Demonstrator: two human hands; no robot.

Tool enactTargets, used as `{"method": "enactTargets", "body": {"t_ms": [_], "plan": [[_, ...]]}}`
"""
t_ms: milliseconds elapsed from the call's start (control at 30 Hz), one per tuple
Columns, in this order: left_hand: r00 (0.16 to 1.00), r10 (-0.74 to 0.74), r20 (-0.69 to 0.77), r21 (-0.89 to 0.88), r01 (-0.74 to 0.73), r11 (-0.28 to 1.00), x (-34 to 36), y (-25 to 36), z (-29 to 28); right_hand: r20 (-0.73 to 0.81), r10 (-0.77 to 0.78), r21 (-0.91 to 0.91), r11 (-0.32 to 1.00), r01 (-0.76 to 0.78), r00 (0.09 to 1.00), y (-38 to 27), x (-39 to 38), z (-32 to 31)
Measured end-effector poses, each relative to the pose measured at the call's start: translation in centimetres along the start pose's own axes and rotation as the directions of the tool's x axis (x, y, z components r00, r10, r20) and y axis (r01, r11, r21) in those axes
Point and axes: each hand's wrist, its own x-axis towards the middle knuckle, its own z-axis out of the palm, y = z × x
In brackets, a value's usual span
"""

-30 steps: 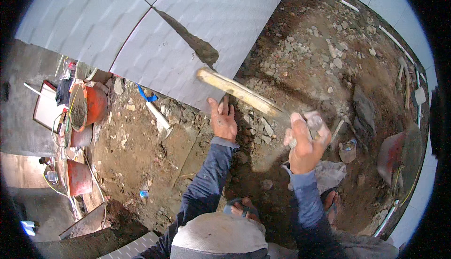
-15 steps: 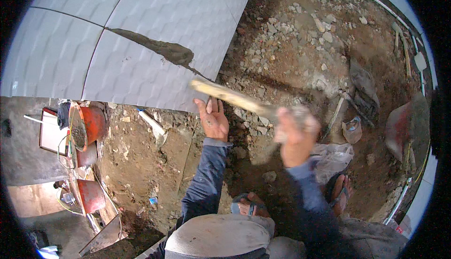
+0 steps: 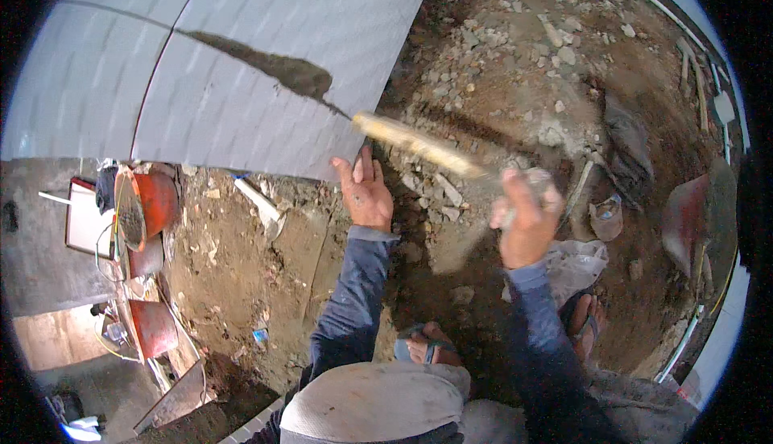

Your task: The person scoops cement from a bucket using a trowel and applies it to the back of a rectangular tile. They then position the tile against a partially tiled wall and use a wooden stick to tap and align it with the existing tiles.

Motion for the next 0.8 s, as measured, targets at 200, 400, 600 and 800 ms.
{"method": "enactTargets", "body": {"t_ms": [200, 400, 600, 800], "plan": [[0.999, -0.015, -0.042, -0.037, 0.013, 0.999, 0.7, -0.8, -0.4, 0.07, 0.024, -0.01, 1.0, -0.024, 0.997, 0.4, -0.5, 2.6], [0.99, 0.05, -0.132, 0.028, -0.047, 0.999, -0.4, 0.4, 0.8, -0.071, -0.006, 0.045, 0.999, 0.009, 0.997, -3.0, -1.8, 2.1], [0.999, -0.026, -0.044, -0.081, 0.023, 0.996, 0.3, -0.4, -0.2, 0.06, -0.33, -0.079, 0.939, 0.334, 0.942, -7.2, -4.8, 5.8], [0.994, -0.034, -0.101, -0.115, 0.022, 0.993, 0.0, -0.1, 0.5, 0.084, -0.31, -0.034, 0.949, 0.313, 0.947, -9.7, -4.9, 6.8]]}}
